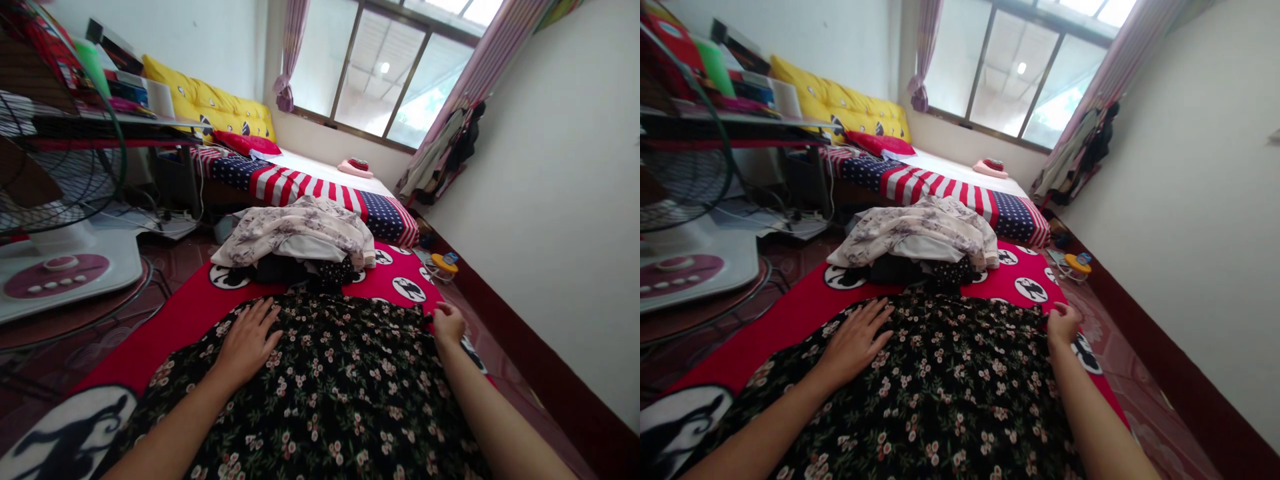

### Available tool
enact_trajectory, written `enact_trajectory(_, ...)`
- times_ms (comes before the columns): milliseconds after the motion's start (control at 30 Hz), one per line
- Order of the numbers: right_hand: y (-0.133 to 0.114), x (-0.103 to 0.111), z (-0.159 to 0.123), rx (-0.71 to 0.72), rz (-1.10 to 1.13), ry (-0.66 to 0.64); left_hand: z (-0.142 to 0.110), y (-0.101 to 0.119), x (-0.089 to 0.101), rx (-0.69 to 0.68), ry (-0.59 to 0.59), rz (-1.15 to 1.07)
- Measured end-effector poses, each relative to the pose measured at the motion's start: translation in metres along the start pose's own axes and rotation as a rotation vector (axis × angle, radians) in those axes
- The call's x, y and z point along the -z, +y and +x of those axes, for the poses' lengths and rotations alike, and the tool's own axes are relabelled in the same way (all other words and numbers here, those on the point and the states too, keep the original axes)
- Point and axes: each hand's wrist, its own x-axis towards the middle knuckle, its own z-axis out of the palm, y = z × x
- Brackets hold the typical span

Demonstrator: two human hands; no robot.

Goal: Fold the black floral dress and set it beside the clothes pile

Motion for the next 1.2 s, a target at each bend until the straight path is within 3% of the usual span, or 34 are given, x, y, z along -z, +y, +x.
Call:
enact_trajectory(67, -0.009, -0.009, 0.005, 0.048, -0.039, -0.081, 0.000, 0.000, 0.000, 0.000, 0.001, 0.000)
enact_trajectory(233, -0.033, -0.033, 0.007, 0.273, -0.274, -0.474, -0.001, -0.001, -0.001, -0.003, 0.019, -0.010)
enact_trajectory(367, -0.047, -0.032, 0.007, 0.251, -0.358, -0.467, 0.000, 0.000, 0.000, 0.003, 0.008, -0.007)
enact_trajectory(433, -0.060, -0.025, 0.010, 0.240, -0.369, -0.370, 0.000, 0.000, 0.001, 0.000, -0.004, -0.009)
enact_trajectory(600, -0.122, 0.012, 0.017, 0.402, -0.135, 0.040, 0.002, 0.000, 0.004, 0.021, 0.025, -0.088)
enact_trajectory(767, -0.195, 0.066, -0.003, 0.577, 0.158, 0.180, 0.001, 0.001, 0.013, 0.070, 0.161, -0.233)
enact_trajectory(900, -0.225, 0.107, -0.040, 0.622, 0.301, 0.246, 0.004, 0.002, 0.025, 0.069, 0.261, -0.178)
enact_trajectory(1067, -0.223, 0.147, -0.096, 0.663, 0.273, 0.200, 0.011, 0.011, 0.047, -0.044, 0.179, -0.157)
enact_trajectory(1200, -0.224, 0.154, -0.137, 0.649, 0.287, -0.058, 0.004, 0.050, 0.073, -0.251, 0.030, -0.373)
